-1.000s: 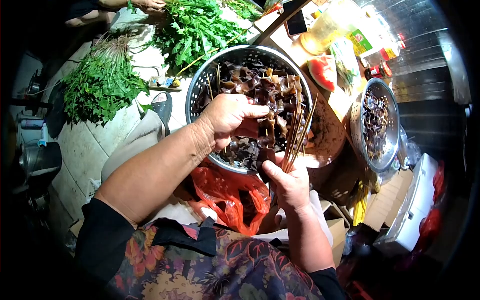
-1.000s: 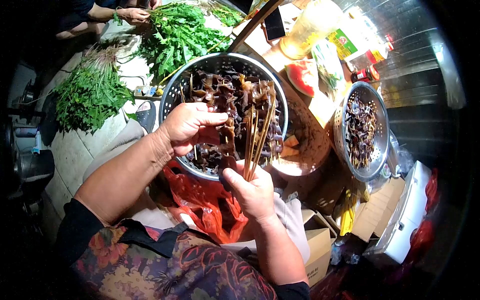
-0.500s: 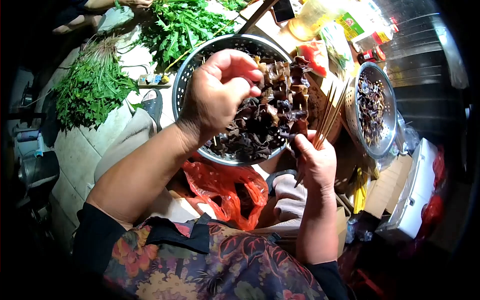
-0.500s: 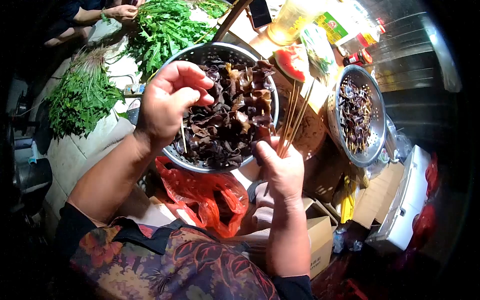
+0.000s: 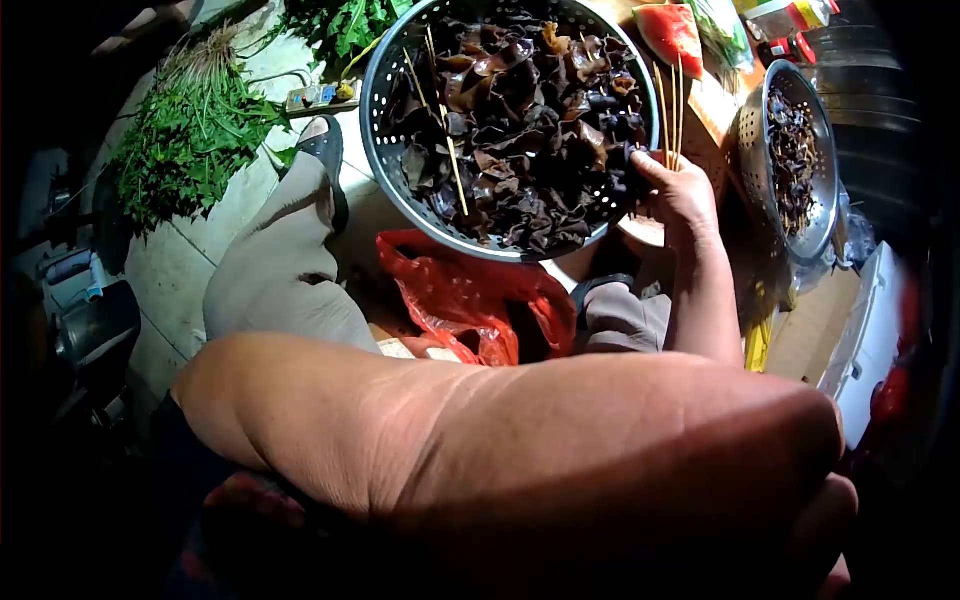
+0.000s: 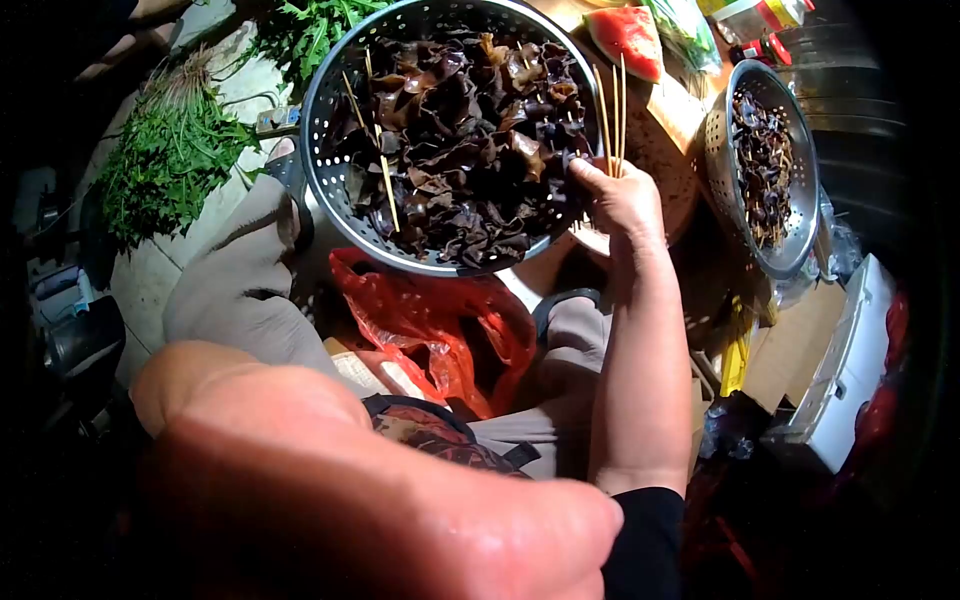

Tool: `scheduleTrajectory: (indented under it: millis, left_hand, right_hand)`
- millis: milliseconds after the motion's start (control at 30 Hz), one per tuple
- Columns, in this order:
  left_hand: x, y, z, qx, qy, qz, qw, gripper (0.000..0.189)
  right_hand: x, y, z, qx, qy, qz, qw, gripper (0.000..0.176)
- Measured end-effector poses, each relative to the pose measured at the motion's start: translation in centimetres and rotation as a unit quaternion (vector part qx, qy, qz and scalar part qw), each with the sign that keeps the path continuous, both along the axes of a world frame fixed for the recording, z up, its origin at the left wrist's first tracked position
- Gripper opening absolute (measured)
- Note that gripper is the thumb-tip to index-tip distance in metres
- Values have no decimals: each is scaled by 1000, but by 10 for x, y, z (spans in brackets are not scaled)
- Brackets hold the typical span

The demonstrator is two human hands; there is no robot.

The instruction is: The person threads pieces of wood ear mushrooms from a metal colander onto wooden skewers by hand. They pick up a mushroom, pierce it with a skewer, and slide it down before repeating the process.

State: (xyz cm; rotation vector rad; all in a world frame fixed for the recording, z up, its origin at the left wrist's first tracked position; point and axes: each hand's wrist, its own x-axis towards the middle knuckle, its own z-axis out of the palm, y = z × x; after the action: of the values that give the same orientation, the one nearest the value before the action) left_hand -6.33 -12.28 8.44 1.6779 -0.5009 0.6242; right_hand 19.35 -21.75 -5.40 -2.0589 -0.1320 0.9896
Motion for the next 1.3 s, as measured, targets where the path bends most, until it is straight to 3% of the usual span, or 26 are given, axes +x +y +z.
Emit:
scheduleTrajectory:
  millis: [167, 233, 400, 500, 667, 767, 800, 833, 1000, 1100, 1300]
  left_hand:
    - [1, -4, -9, -18, -17, -19, 1000, 8]
    - [1, -5, -10, -24, -26, -22, 999, 7]
    - [5, -5, -10, -45, -65, -26, 997, 10]
    - [17, -12, -5, -64, -111, -18, 992, 14]
    - [54, 5, -15, -83, -189, 61, 977, 22]
    - [70, 44, -46, -78, -58, 163, 982, 26]
    - [64, 64, -55, -33, 97, 163, 981, 27]
    - [64, 71, -64, 16, 226, 223, 948, 21]
    - [69, 87, -110, 219, 495, 199, 817, 19]
    - [63, 86, -130, 375, 464, 203, 776, 19]
    - [63, 86, -143, 428, 464, 186, 753, 25]
  right_hand:
    - [4, 0, -5, 26, -33, -36, 998, 19]
    - [2, 0, -2, 0, -106, 6, 994, 19]
    - [-2, -8, 3, 22, -126, 0, 992, 27]
    - [-5, -12, 7, -9, -216, 59, 975, 32]
    - [-32, -6, 52, 150, -109, 5, 983, 22]
    - [-45, -4, 74, 132, -19, -41, 990, 31]
    - [-47, -5, 74, 153, -4, -38, 988, 36]
    - [-51, -5, 82, 167, 37, -52, 984, 34]
    - [-60, -7, 78, 202, 82, -33, 975, 28]
    - [-74, -2, 76, 219, 111, -24, 969, 26]
    - [-82, 0, 75, 223, 145, 3, 964, 25]
